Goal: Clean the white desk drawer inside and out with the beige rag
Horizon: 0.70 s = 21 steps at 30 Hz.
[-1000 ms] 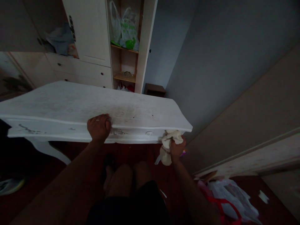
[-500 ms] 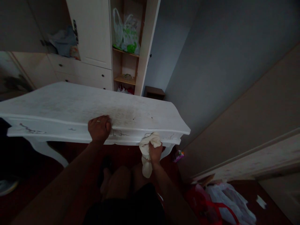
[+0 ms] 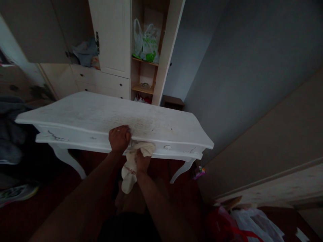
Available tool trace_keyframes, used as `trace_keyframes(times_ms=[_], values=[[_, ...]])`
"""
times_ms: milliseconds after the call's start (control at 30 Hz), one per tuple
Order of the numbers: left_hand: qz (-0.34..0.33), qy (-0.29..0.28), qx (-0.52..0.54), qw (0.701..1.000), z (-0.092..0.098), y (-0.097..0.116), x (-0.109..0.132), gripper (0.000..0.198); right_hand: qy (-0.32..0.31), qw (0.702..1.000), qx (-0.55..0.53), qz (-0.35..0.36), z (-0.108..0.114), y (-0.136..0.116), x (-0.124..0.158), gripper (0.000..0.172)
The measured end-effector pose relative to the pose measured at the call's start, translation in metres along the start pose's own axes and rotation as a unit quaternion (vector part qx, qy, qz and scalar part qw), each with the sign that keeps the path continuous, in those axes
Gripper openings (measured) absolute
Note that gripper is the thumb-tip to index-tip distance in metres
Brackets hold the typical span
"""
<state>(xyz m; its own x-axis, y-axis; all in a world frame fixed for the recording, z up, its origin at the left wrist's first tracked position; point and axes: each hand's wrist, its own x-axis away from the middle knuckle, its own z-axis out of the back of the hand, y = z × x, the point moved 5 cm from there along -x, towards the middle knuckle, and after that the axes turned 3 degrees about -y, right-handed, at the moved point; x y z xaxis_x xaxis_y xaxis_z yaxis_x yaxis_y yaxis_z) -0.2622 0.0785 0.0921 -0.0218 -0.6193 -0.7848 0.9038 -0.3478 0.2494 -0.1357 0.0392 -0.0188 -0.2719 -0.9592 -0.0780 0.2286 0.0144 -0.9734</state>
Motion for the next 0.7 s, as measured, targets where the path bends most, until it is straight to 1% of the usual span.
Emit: trace_keyframes(times_ms=[33, 100, 167, 200, 267, 333, 367, 400, 467, 567, 633, 700], values=[[0.001, -0.002, 0.002, 1.000, 0.001, 0.000, 0.000, 0.027, 0.013, 0.999, 0.033, -0.015, -0.002, -0.003, 0.002, 0.041], [0.005, -0.003, 0.003, 1.000, 0.001, 0.001, 0.000, 0.026, 0.045, 0.992, 0.117, -0.027, 0.003, -0.009, 0.005, 0.044], [0.007, 0.000, -0.001, 1.000, 0.001, 0.001, 0.000, 0.026, 0.027, 0.973, 0.226, 0.026, 0.011, -0.019, 0.006, 0.046], [0.006, 0.002, -0.003, 1.000, 0.001, 0.002, 0.000, 0.025, 0.001, 0.957, 0.284, 0.064, 0.015, -0.024, 0.007, 0.046], [0.004, 0.006, -0.006, 1.000, 0.000, 0.002, 0.000, 0.024, -0.066, 0.907, 0.396, 0.127, 0.020, -0.032, 0.009, 0.044], [0.005, 0.010, -0.004, 1.000, -0.001, 0.001, 0.000, 0.024, -0.122, 0.856, 0.479, 0.150, 0.023, -0.038, 0.010, 0.039], [0.006, 0.011, -0.003, 1.000, -0.001, 0.001, 0.000, 0.024, -0.138, 0.840, 0.504, 0.149, 0.024, -0.042, 0.011, 0.037], [0.006, 0.011, -0.002, 1.000, -0.001, 0.001, 0.000, 0.025, -0.150, 0.829, 0.519, 0.143, 0.025, -0.046, 0.011, 0.037], [0.004, 0.010, 0.000, 1.000, 0.000, 0.002, 0.000, 0.025, -0.175, 0.821, 0.529, 0.126, 0.027, -0.054, 0.010, 0.038], [0.004, 0.006, 0.001, 1.000, 0.001, 0.002, 0.000, 0.025, -0.251, 0.808, 0.519, 0.124, 0.037, -0.066, 0.008, 0.045], [0.008, 0.001, 0.005, 1.000, 0.001, 0.002, 0.000, 0.026, -0.301, 0.793, 0.509, 0.149, 0.052, -0.077, 0.004, 0.047], [0.013, -0.004, 0.017, 1.000, -0.001, 0.001, 0.000, 0.026, -0.319, 0.785, 0.503, 0.170, 0.075, -0.092, -0.006, 0.043]])
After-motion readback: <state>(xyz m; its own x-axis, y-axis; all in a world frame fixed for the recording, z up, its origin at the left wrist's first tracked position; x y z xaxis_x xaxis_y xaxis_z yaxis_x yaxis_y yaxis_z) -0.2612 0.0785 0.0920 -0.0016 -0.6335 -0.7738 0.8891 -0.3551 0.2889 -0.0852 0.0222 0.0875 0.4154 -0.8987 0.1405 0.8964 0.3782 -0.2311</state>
